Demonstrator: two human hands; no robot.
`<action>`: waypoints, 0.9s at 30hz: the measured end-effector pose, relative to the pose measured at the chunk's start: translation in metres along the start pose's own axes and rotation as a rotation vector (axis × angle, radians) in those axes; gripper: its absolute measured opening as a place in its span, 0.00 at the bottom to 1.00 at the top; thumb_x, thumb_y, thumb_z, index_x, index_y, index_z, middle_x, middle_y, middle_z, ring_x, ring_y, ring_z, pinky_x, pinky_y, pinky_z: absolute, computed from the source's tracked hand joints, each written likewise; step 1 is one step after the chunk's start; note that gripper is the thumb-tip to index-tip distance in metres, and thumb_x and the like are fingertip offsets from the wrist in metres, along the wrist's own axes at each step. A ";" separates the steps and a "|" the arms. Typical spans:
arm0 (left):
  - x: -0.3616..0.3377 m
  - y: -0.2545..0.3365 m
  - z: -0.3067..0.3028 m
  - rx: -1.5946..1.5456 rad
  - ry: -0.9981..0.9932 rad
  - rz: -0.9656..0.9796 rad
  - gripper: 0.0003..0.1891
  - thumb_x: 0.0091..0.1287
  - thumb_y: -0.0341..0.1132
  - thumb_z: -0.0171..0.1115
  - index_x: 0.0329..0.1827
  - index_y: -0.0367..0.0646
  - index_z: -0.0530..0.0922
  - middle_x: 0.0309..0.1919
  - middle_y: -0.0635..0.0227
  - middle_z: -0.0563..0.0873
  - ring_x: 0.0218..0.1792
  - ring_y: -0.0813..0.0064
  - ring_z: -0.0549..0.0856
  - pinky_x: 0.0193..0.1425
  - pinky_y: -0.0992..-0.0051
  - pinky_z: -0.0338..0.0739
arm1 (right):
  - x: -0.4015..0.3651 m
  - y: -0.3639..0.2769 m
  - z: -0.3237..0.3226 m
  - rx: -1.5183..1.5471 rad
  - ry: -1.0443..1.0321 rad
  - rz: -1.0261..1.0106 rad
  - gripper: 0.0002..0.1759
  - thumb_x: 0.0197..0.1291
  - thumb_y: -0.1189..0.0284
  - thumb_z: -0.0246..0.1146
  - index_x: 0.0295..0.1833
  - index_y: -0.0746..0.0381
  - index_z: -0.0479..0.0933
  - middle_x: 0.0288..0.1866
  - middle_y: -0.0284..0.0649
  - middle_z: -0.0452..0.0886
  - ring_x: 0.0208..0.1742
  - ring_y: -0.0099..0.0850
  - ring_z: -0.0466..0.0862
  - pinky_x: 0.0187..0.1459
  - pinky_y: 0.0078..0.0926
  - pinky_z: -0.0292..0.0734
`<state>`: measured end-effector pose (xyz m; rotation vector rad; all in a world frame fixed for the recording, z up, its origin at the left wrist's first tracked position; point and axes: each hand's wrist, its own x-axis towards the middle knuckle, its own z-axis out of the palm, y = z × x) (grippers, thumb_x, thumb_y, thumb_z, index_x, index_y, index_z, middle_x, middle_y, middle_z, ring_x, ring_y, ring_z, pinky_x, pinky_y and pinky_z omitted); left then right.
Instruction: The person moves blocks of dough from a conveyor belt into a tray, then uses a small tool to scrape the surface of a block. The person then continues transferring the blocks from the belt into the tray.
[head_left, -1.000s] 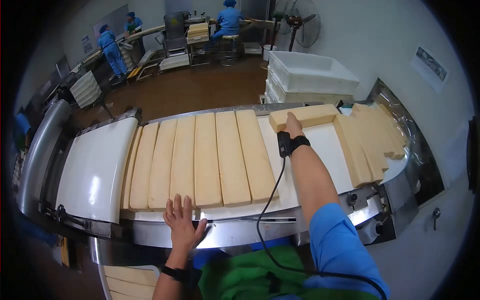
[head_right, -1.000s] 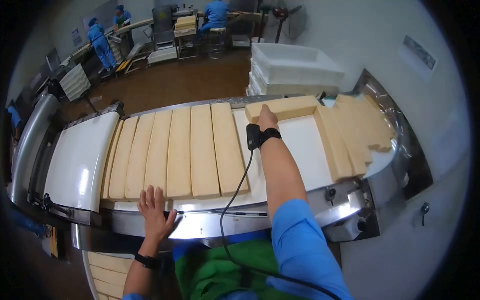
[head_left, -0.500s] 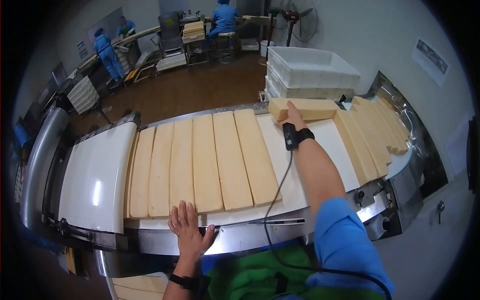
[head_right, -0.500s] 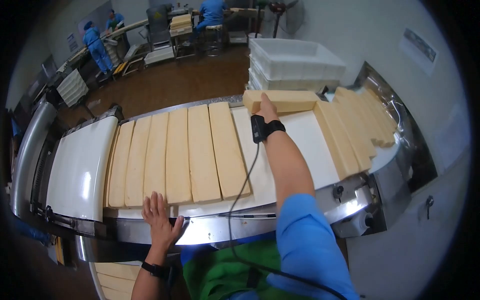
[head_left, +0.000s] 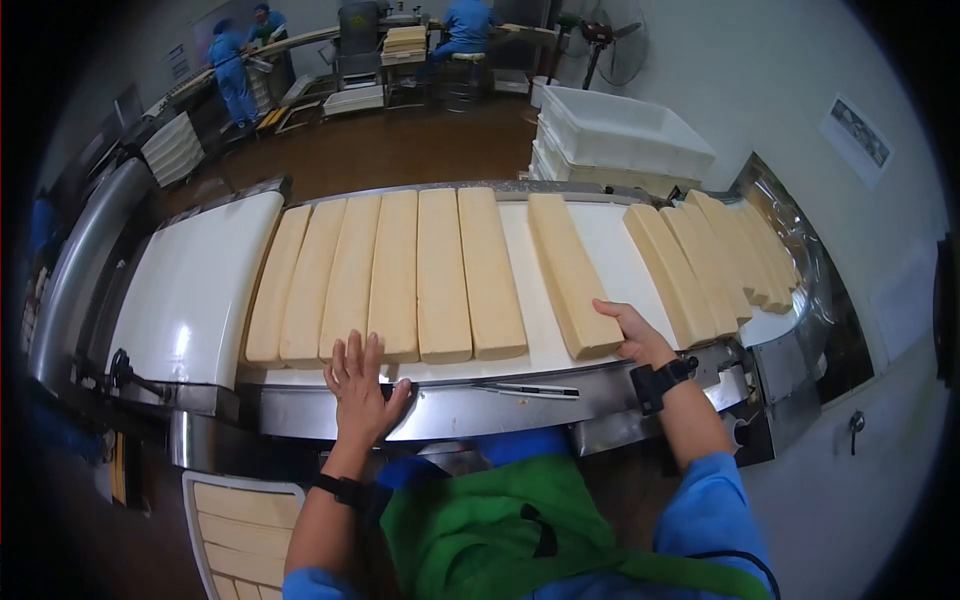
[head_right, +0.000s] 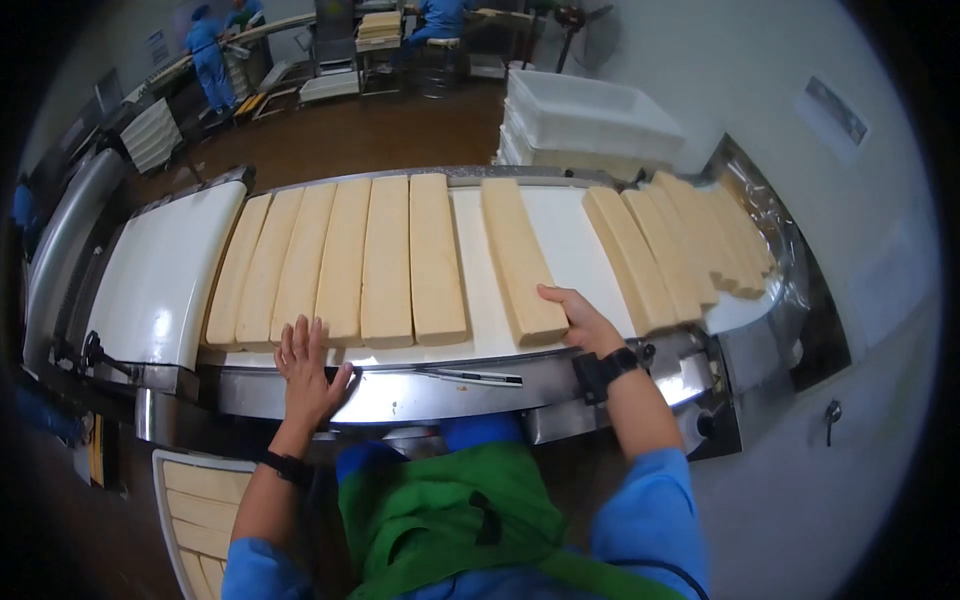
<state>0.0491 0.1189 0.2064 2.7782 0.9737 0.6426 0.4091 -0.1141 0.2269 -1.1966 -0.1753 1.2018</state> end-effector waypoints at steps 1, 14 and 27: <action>-0.001 0.001 0.000 0.004 0.003 0.010 0.41 0.56 0.52 0.60 0.72 0.51 0.55 0.71 0.55 0.52 0.71 0.49 0.47 0.68 0.42 0.40 | 0.005 -0.001 0.005 -0.009 -0.009 0.003 0.25 0.63 0.64 0.56 0.61 0.68 0.66 0.54 0.45 0.76 0.53 0.37 0.78 0.55 0.34 0.73; -0.003 0.000 -0.002 0.016 -0.004 0.012 0.38 0.57 0.50 0.57 0.71 0.52 0.57 0.71 0.56 0.53 0.71 0.50 0.48 0.69 0.48 0.40 | -0.005 -0.002 0.018 -1.611 0.631 -0.599 0.33 0.59 0.56 0.56 0.61 0.71 0.66 0.61 0.58 0.67 0.64 0.48 0.65 0.65 0.41 0.57; -0.003 -0.003 0.004 0.010 0.028 0.003 0.37 0.59 0.53 0.57 0.72 0.56 0.56 0.72 0.59 0.51 0.72 0.51 0.47 0.68 0.43 0.41 | -0.026 -0.019 0.004 -1.637 1.150 -0.116 0.43 0.39 0.57 0.68 0.58 0.73 0.64 0.58 0.53 0.66 0.60 0.47 0.66 0.58 0.44 0.66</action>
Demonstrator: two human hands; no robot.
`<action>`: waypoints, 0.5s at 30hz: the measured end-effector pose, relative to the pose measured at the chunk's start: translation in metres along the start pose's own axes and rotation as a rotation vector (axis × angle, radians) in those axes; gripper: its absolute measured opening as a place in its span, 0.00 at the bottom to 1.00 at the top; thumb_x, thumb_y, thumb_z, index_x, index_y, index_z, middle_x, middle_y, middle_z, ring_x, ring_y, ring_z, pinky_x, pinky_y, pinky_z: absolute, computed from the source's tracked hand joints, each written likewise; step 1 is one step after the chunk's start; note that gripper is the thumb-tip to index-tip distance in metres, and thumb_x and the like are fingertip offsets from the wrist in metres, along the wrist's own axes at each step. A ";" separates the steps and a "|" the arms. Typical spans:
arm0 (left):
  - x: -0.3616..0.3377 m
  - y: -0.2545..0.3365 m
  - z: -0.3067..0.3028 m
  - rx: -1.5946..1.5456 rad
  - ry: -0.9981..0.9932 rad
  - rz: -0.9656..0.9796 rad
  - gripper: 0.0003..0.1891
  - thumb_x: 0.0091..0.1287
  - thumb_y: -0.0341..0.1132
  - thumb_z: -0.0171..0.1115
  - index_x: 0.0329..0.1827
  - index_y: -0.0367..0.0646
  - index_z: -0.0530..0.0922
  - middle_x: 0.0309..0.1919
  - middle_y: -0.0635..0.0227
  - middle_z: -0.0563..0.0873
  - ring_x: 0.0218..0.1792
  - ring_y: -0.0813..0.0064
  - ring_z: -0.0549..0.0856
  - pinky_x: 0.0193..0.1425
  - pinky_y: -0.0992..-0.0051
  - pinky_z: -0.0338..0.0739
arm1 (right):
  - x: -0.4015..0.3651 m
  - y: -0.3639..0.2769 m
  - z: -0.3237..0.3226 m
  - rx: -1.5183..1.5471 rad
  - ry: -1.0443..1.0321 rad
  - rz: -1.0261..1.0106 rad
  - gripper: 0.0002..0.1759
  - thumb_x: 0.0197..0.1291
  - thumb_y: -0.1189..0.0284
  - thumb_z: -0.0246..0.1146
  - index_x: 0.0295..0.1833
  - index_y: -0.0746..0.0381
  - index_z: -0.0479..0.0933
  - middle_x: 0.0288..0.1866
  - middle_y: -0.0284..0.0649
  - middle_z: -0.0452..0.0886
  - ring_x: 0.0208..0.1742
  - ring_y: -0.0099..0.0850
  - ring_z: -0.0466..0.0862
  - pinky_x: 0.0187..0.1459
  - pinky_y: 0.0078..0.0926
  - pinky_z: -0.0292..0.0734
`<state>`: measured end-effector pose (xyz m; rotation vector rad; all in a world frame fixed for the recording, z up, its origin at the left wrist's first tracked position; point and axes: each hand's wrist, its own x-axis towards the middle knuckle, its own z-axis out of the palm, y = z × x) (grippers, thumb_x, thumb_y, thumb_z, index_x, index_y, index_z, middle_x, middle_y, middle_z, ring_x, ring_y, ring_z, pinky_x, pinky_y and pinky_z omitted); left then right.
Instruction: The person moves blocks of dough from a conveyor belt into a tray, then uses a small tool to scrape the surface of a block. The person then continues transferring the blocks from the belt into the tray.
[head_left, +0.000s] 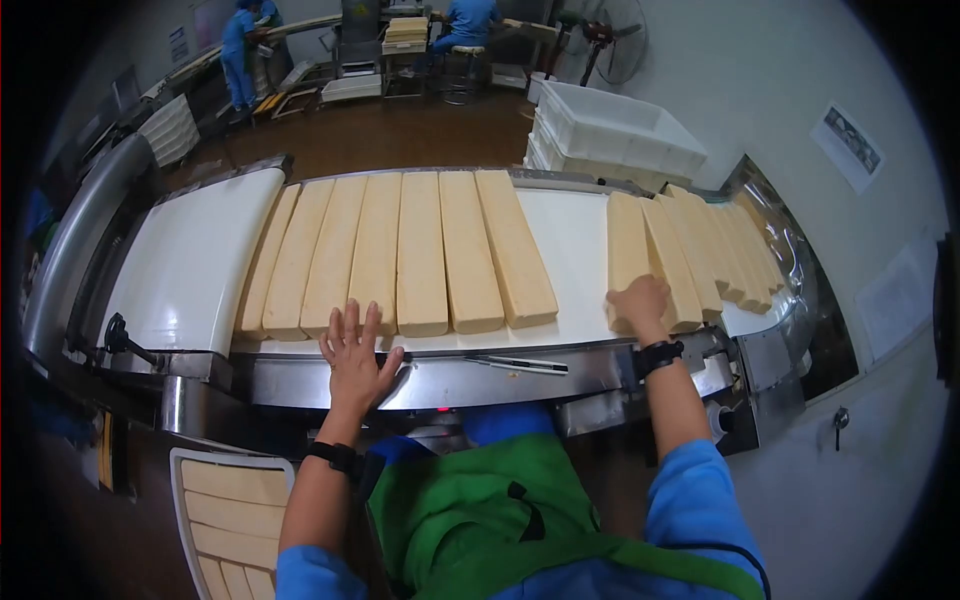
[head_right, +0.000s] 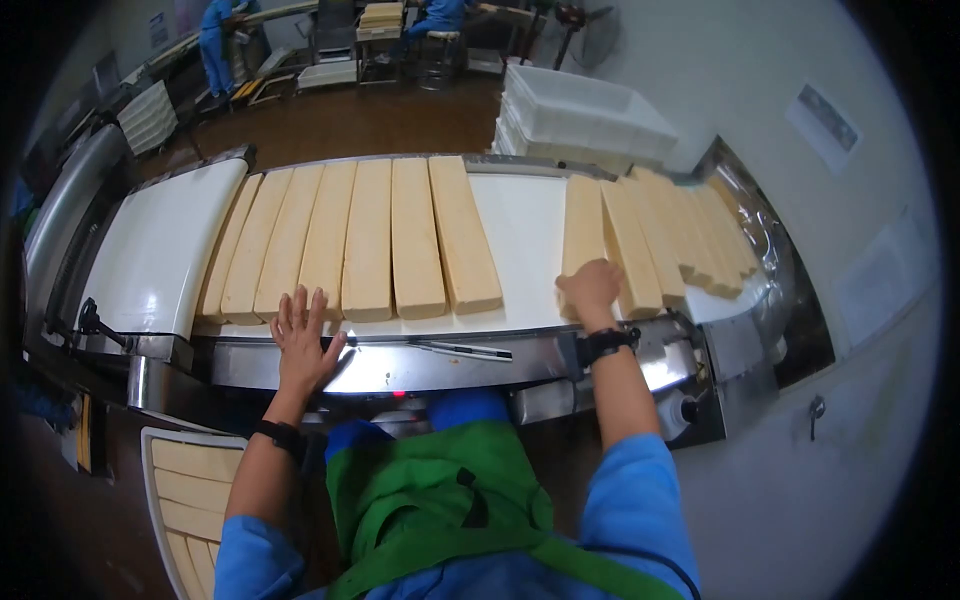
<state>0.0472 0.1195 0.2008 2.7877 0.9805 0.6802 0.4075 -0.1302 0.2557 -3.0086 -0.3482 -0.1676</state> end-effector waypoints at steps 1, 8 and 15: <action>0.000 0.001 0.000 0.000 -0.004 -0.007 0.38 0.59 0.53 0.57 0.72 0.56 0.56 0.72 0.59 0.51 0.72 0.52 0.47 0.68 0.43 0.41 | -0.006 -0.012 -0.001 -0.070 0.119 -0.089 0.42 0.37 0.58 0.69 0.57 0.71 0.65 0.54 0.51 0.68 0.57 0.46 0.68 0.57 0.42 0.67; 0.000 -0.001 0.000 -0.011 0.003 -0.005 0.38 0.58 0.53 0.57 0.72 0.56 0.56 0.72 0.59 0.52 0.72 0.52 0.46 0.69 0.45 0.41 | -0.010 -0.050 0.021 0.309 -0.143 -0.305 0.48 0.40 0.57 0.68 0.67 0.63 0.59 0.51 0.53 0.71 0.53 0.50 0.72 0.55 0.38 0.70; -0.001 0.002 -0.004 -0.018 -0.021 -0.013 0.38 0.58 0.52 0.57 0.71 0.53 0.57 0.72 0.58 0.53 0.72 0.52 0.47 0.69 0.47 0.41 | 0.010 -0.024 0.036 0.762 -0.366 -0.664 0.38 0.50 0.60 0.63 0.67 0.62 0.63 0.57 0.55 0.70 0.57 0.48 0.72 0.60 0.32 0.66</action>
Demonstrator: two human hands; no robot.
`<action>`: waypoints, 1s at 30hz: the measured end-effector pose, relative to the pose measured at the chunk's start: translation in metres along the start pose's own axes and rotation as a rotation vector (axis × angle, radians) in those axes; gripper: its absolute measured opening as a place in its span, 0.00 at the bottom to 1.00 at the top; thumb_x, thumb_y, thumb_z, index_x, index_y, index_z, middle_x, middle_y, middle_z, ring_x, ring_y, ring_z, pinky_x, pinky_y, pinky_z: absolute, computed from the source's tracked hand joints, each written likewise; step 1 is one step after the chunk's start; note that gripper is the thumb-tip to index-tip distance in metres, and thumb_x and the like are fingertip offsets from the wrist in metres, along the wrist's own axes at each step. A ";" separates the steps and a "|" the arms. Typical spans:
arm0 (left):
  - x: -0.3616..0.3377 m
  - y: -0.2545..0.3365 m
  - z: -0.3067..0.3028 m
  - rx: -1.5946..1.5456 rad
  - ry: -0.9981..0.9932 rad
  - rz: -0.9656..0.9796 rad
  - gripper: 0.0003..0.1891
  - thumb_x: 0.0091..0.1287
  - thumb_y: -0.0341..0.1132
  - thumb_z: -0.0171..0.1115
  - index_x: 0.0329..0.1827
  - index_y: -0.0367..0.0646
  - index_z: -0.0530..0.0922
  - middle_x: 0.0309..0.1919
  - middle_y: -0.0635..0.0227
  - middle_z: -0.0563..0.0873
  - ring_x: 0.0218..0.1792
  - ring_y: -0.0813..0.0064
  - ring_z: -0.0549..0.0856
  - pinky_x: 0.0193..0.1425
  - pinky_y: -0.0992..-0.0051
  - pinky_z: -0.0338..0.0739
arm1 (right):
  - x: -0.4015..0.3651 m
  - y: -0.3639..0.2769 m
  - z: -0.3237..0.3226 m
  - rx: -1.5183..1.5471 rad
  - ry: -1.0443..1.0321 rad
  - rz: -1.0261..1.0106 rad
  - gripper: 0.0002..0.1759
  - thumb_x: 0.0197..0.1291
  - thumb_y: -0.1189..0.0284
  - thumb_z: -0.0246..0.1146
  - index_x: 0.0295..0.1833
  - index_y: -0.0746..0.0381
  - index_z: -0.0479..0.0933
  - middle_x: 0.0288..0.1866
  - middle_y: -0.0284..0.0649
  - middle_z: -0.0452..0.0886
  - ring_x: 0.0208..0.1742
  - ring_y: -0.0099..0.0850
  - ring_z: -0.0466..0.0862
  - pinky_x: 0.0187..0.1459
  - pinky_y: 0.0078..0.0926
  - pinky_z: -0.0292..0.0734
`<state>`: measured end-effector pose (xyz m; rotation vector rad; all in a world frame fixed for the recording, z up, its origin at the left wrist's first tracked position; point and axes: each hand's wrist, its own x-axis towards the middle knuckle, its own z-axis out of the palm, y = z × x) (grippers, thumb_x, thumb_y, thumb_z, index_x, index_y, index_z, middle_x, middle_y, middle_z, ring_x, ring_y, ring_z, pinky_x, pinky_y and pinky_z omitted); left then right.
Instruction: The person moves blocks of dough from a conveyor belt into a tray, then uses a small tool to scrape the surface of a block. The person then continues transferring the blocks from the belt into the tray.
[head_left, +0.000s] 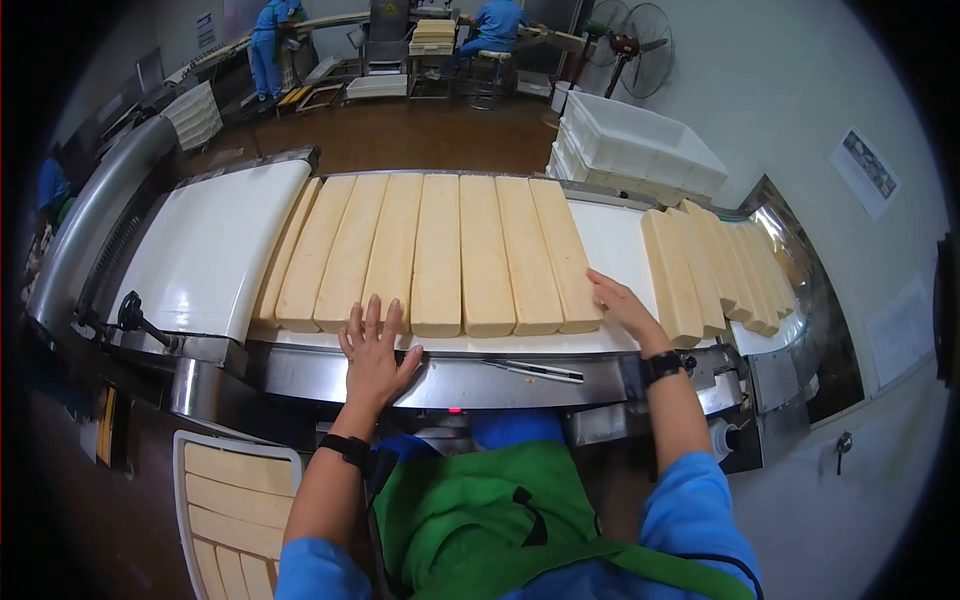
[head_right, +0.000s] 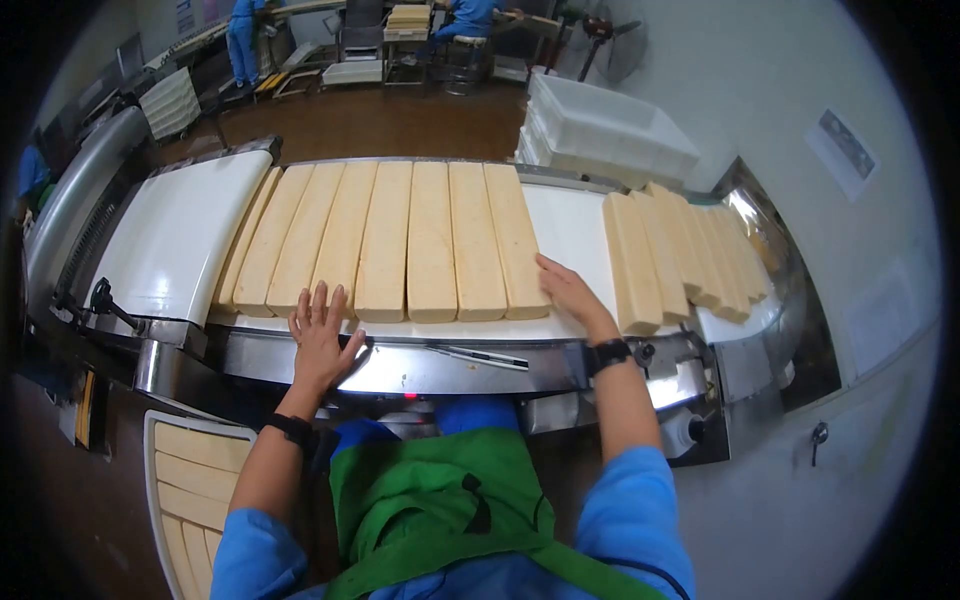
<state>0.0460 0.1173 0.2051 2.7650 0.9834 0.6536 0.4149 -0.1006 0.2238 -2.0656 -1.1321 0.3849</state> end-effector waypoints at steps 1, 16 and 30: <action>0.001 0.000 0.000 0.006 0.002 0.001 0.38 0.58 0.52 0.57 0.71 0.53 0.57 0.72 0.57 0.53 0.72 0.52 0.47 0.69 0.46 0.41 | -0.008 0.009 -0.010 0.229 -0.017 0.037 0.35 0.52 0.62 0.62 0.66 0.62 0.64 0.59 0.54 0.70 0.59 0.47 0.71 0.61 0.33 0.65; 0.001 0.002 0.003 0.022 0.006 -0.006 0.38 0.58 0.53 0.57 0.72 0.55 0.56 0.72 0.58 0.52 0.72 0.52 0.47 0.69 0.46 0.42 | -0.038 -0.023 -0.036 -0.823 0.258 0.582 0.44 0.42 0.55 0.68 0.61 0.70 0.62 0.59 0.55 0.66 0.62 0.50 0.66 0.57 0.42 0.66; 0.002 0.000 0.003 0.008 0.004 -0.022 0.39 0.58 0.53 0.57 0.72 0.54 0.55 0.72 0.59 0.51 0.73 0.53 0.45 0.69 0.45 0.41 | -0.018 0.040 -0.048 -0.761 0.489 0.276 0.35 0.51 0.58 0.64 0.62 0.66 0.68 0.64 0.57 0.66 0.67 0.44 0.66 0.62 0.41 0.63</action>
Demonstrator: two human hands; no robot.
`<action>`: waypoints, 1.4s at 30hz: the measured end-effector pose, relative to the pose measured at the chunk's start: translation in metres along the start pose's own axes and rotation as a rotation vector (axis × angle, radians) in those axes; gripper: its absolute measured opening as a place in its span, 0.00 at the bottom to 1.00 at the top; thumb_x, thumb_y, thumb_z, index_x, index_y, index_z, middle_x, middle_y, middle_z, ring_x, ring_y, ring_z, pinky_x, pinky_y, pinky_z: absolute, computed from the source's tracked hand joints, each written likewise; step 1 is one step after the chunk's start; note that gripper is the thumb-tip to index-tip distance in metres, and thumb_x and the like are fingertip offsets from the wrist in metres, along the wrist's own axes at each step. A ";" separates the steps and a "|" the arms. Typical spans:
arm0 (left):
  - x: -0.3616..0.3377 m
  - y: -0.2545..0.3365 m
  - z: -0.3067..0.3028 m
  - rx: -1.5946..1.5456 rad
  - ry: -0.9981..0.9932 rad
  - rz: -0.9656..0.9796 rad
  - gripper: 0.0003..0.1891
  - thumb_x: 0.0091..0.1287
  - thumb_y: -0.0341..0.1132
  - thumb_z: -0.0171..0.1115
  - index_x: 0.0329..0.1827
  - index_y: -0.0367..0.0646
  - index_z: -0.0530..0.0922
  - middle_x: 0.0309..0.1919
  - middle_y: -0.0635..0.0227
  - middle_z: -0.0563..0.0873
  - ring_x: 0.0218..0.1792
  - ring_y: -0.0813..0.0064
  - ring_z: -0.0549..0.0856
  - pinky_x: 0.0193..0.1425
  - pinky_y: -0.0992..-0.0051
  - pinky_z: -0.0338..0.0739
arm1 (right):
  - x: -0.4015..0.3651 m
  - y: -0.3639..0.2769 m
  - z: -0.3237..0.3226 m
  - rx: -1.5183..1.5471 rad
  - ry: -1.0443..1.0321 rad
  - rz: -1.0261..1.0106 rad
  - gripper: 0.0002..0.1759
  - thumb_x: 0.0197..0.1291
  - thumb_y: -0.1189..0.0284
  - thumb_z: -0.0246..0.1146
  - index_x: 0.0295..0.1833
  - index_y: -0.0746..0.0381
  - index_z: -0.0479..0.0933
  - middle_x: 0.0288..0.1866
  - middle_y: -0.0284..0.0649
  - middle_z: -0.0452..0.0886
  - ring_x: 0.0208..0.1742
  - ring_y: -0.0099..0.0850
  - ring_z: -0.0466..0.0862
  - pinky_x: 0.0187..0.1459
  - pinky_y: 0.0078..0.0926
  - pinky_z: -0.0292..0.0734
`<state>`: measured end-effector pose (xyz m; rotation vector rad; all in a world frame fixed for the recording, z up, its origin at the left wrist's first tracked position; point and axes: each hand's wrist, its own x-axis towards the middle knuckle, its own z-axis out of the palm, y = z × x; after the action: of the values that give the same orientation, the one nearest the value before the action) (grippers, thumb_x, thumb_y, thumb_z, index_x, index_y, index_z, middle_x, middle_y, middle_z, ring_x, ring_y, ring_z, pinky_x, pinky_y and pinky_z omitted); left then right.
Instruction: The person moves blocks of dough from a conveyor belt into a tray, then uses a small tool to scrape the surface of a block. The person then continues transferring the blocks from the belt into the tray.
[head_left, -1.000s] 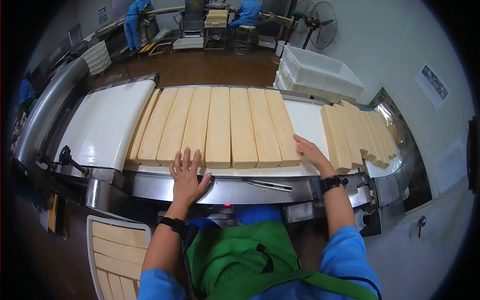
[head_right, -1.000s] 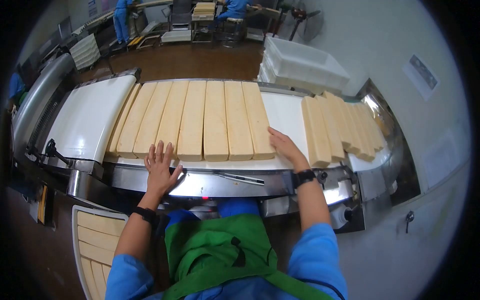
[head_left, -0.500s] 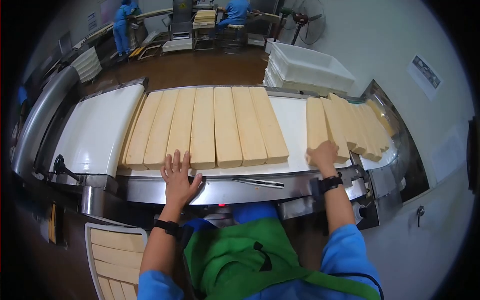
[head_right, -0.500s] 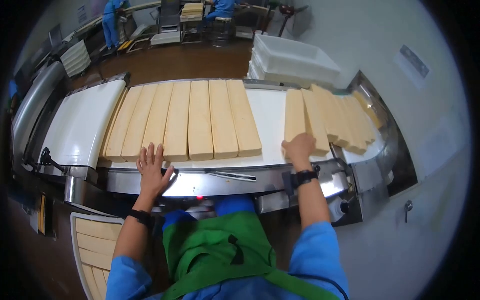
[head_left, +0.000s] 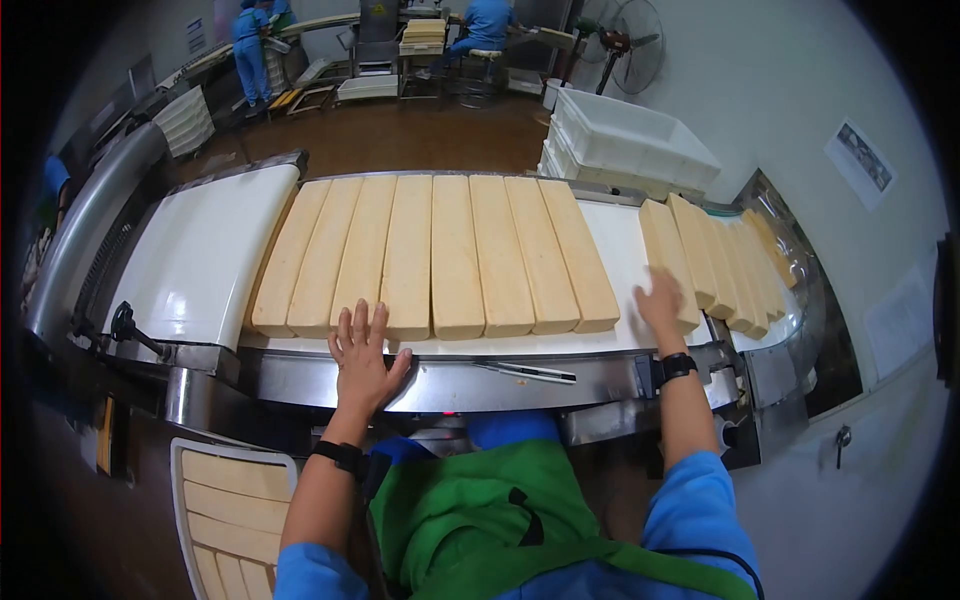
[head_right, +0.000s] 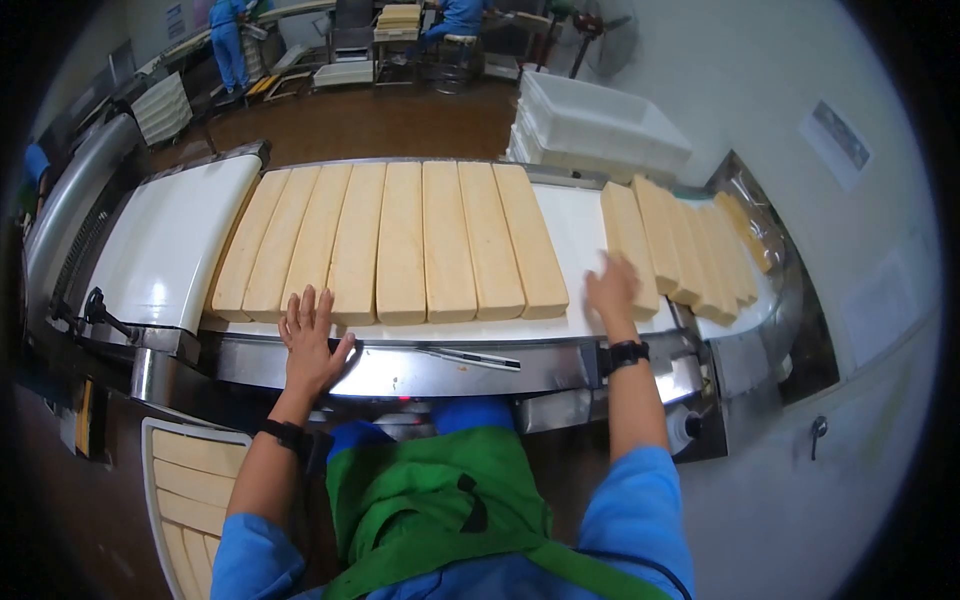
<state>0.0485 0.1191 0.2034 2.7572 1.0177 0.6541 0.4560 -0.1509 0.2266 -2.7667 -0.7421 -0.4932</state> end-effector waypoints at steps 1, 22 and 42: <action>0.000 0.000 0.001 0.000 0.007 0.003 0.39 0.58 0.53 0.57 0.72 0.53 0.55 0.72 0.59 0.51 0.73 0.53 0.45 0.69 0.45 0.40 | -0.004 0.004 -0.010 -0.120 0.059 0.202 0.36 0.50 0.57 0.63 0.60 0.68 0.68 0.64 0.58 0.66 0.67 0.46 0.64 0.63 0.45 0.61; 0.002 0.002 0.004 0.020 -0.012 0.008 0.40 0.56 0.50 0.59 0.71 0.49 0.55 0.72 0.57 0.51 0.72 0.50 0.45 0.68 0.44 0.40 | 0.030 0.029 -0.010 -0.097 0.096 0.305 0.31 0.56 0.63 0.55 0.62 0.70 0.65 0.66 0.54 0.62 0.68 0.47 0.59 0.66 0.41 0.55; 0.002 0.003 0.007 0.033 0.013 0.017 0.42 0.57 0.49 0.59 0.72 0.46 0.51 0.72 0.52 0.48 0.72 0.48 0.46 0.68 0.44 0.41 | -0.011 0.011 -0.012 -0.437 -0.015 -0.131 0.34 0.42 0.61 0.68 0.57 0.59 0.70 0.48 0.49 0.72 0.55 0.43 0.70 0.60 0.38 0.62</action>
<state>0.0544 0.1184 0.1990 2.7965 1.0185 0.6637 0.4498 -0.1688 0.2322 -3.1346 -0.9178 -0.7388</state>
